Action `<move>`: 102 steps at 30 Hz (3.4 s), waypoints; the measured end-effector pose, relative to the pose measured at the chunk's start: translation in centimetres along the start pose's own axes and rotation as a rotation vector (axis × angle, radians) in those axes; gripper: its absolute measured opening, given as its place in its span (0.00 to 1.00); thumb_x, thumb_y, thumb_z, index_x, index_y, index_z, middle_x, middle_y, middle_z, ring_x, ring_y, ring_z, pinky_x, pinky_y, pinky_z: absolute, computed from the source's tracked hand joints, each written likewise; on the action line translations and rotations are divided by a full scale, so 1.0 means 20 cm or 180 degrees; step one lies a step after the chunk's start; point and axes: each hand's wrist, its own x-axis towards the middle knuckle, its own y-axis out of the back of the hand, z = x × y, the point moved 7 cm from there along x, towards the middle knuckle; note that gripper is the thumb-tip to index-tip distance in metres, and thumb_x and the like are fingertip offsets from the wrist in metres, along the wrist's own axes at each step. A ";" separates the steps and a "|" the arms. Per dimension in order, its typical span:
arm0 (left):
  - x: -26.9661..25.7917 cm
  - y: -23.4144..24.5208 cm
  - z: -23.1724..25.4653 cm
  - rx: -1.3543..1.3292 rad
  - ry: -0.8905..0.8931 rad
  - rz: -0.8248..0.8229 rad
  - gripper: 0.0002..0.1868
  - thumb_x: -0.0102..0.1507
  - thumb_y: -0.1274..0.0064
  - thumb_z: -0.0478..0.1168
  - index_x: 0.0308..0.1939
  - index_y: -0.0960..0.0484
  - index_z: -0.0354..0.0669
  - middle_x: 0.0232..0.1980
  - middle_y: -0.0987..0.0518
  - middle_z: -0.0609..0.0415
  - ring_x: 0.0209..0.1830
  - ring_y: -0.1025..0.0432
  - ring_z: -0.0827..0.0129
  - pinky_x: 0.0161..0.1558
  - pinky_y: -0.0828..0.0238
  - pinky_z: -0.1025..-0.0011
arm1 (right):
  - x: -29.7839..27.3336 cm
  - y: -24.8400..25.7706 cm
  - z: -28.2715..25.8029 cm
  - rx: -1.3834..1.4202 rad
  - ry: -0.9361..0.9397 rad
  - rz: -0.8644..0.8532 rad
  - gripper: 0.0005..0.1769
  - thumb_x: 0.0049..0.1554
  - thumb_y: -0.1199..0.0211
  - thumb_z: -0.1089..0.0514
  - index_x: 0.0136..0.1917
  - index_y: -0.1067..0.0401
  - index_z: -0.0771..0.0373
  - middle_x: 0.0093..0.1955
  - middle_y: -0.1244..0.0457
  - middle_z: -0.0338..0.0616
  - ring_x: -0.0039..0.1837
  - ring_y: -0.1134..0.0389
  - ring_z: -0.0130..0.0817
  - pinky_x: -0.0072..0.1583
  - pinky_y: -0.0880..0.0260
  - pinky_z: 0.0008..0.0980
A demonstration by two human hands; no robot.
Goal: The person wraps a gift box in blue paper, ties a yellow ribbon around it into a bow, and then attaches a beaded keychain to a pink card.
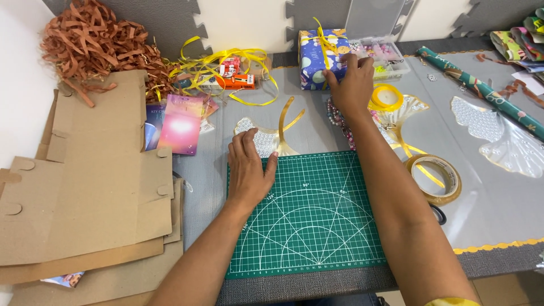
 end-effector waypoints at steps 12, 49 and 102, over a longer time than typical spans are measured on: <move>0.03 0.02 0.01 -0.0185 0.0375 -0.0488 0.38 0.75 0.41 0.48 0.83 0.40 0.39 0.69 0.34 0.39 0.69 0.32 0.41 0.68 0.30 0.40 | -0.05 0.01 -0.01 0.0474 0.0406 0.0204 0.17 0.70 0.19 0.59 0.67 0.23 0.61 0.66 0.40 0.58 0.69 0.28 0.64 0.67 0.22 0.55; 0.01 0.00 -0.12 -0.0142 0.0354 0.0329 0.36 0.66 0.34 0.43 0.75 0.33 0.41 0.64 0.32 0.46 0.62 0.30 0.45 0.60 0.29 0.46 | -1.18 0.26 -0.69 0.0201 0.1690 -0.1434 0.25 0.77 0.45 0.34 0.79 0.27 0.45 0.66 0.35 0.43 0.74 0.31 0.50 0.77 0.40 0.62; 0.08 0.26 -0.82 0.2034 0.1946 -0.0295 0.44 0.80 0.54 0.61 0.94 0.46 0.41 0.91 0.40 0.25 0.94 0.55 0.37 0.83 0.67 0.34 | -1.19 0.20 -0.73 0.0360 0.1803 -0.1931 0.23 0.74 0.38 0.42 0.76 0.24 0.51 0.68 0.35 0.45 0.78 0.35 0.47 0.80 0.42 0.57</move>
